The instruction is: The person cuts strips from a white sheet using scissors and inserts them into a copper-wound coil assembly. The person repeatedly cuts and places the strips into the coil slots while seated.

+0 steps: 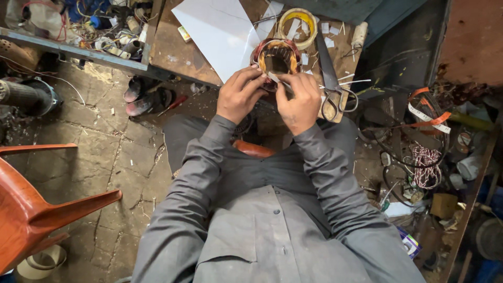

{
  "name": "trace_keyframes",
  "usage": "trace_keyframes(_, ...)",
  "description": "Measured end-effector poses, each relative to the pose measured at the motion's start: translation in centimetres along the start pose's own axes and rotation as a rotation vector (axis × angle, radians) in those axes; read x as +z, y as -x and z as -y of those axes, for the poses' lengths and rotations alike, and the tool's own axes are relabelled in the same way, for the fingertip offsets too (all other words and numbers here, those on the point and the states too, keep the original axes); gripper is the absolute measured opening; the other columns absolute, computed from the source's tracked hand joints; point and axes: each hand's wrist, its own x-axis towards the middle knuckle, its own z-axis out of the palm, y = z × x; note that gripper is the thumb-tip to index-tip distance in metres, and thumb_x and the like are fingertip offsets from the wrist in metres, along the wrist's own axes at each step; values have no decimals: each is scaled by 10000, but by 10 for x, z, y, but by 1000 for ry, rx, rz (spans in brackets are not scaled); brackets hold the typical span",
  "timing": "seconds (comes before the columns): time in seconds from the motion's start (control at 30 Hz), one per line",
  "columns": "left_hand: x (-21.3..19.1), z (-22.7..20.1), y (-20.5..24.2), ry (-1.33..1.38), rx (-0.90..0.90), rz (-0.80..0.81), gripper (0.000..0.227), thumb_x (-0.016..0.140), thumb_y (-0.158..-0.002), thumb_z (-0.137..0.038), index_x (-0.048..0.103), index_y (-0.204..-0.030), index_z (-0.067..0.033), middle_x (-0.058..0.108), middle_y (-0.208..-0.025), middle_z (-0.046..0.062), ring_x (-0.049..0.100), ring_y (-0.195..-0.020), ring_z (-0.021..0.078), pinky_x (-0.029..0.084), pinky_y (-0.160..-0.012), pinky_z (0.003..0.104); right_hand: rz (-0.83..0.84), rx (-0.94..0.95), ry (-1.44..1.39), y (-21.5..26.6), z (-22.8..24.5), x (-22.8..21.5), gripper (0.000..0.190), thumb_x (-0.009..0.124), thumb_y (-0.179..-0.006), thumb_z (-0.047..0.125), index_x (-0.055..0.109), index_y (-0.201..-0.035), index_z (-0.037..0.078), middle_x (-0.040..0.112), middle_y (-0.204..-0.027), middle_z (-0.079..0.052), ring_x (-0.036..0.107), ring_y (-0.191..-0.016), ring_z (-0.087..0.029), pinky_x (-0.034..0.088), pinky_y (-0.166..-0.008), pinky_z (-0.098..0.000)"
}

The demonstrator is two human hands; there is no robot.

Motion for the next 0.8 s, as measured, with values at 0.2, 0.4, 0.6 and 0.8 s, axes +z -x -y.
trace_keyframes(0.2, -2, -2, 0, 13, -38, 2, 476, 856, -766, -55, 697, -1214, -75, 658, -1242, 75, 651, -1222, 298, 567, -993, 391, -15, 48, -46, 1, 4, 1, 122, 740, -878, 18, 713, -993, 48, 691, -952, -106, 653, -945, -327, 527, -844, -424)
trace_keyframes(0.4, -1, -4, 0, 58, -60, -8, 472, 849, -769, -38, 687, -1212, -61, 660, -1262, 85, 643, -1233, 306, 561, -1012, 398, -19, 8, 42, 0, 5, 3, 138, 745, -873, 24, 726, -1005, 58, 684, -946, -100, 647, -933, -331, 522, -837, -434)
trace_keyframes(0.6, 0, -5, 2, 41, -74, -5, 462, 850, -782, -45, 687, -1214, -70, 659, -1263, 72, 645, -1234, 298, 559, -1012, 394, 4, -37, 58, -1, 1, 2, 148, 757, -871, 37, 729, -1013, 65, 683, -964, -110, 652, -941, -330, 531, -845, -431)
trace_keyframes(0.8, 0, -4, 1, -15, -80, 24, 515, 853, -758, -68, 681, -1243, -95, 648, -1265, 69, 646, -1204, 294, 547, -998, 400, 17, -51, 13, -1, -3, 0, 157, 755, -856, 22, 721, -1009, 39, 683, -968, -126, 652, -939, -344, 540, -841, -427)
